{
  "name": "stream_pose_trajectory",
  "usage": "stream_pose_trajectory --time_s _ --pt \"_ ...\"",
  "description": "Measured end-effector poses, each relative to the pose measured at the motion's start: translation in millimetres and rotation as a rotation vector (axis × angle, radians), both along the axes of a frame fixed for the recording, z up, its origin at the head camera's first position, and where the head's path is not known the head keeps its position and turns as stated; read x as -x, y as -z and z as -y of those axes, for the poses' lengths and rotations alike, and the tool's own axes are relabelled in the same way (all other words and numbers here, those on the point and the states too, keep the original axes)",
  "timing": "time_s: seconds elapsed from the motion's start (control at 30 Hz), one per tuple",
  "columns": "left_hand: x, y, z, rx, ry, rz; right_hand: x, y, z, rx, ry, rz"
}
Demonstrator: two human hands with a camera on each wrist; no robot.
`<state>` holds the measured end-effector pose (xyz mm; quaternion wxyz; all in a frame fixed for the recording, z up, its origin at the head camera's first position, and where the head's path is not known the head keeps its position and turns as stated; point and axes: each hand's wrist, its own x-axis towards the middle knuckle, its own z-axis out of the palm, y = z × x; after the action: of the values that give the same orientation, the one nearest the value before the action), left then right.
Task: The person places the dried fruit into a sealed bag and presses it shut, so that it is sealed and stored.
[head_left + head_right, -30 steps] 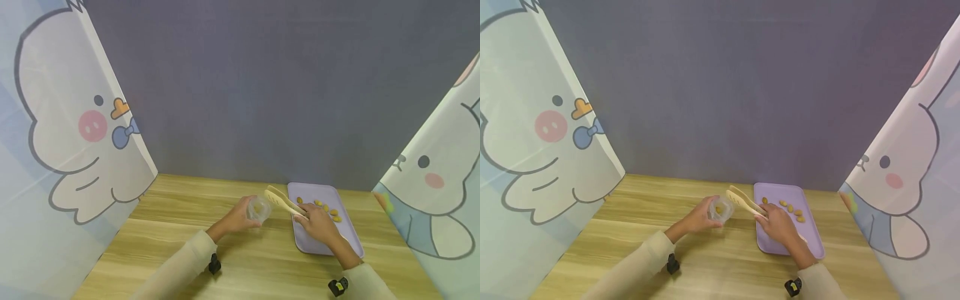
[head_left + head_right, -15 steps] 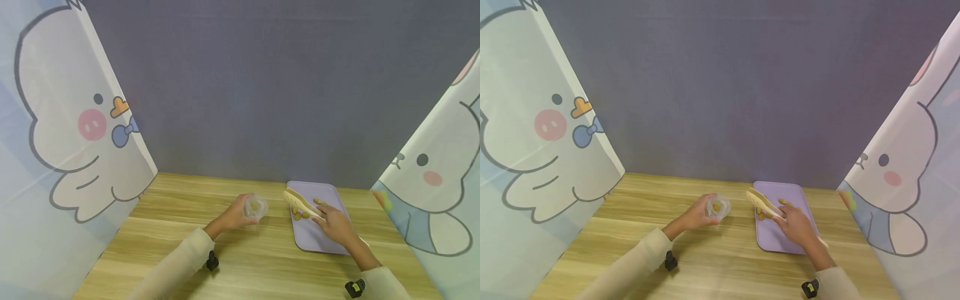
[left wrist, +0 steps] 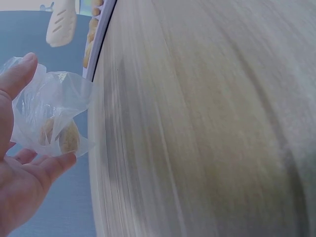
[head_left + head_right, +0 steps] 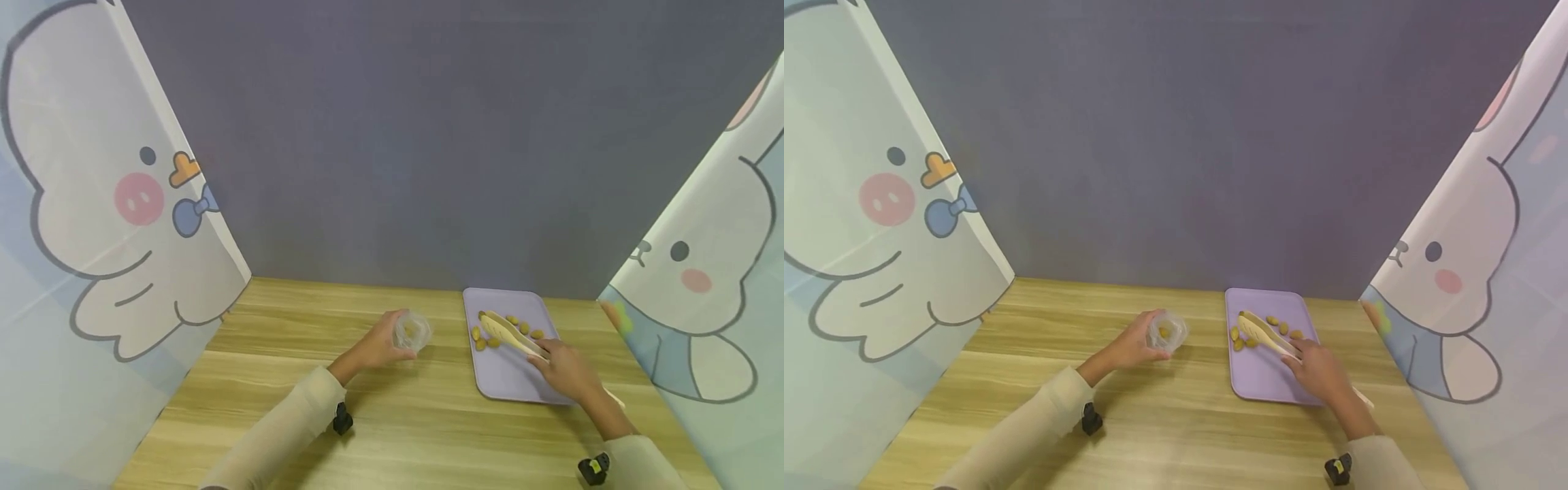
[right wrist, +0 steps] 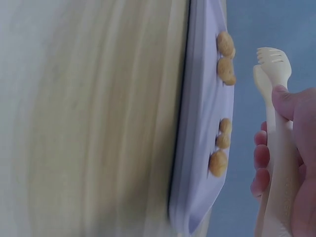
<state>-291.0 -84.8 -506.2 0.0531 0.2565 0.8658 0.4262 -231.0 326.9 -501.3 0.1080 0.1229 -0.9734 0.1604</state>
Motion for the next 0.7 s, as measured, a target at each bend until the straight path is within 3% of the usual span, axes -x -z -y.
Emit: stream_pose_trajectory --time_s 0.7 --pt "1.4 -0.4 5.1 0.004 -0.013 -0.005 -0.2 15.3 -12 -0.055 -0.020 0.006"
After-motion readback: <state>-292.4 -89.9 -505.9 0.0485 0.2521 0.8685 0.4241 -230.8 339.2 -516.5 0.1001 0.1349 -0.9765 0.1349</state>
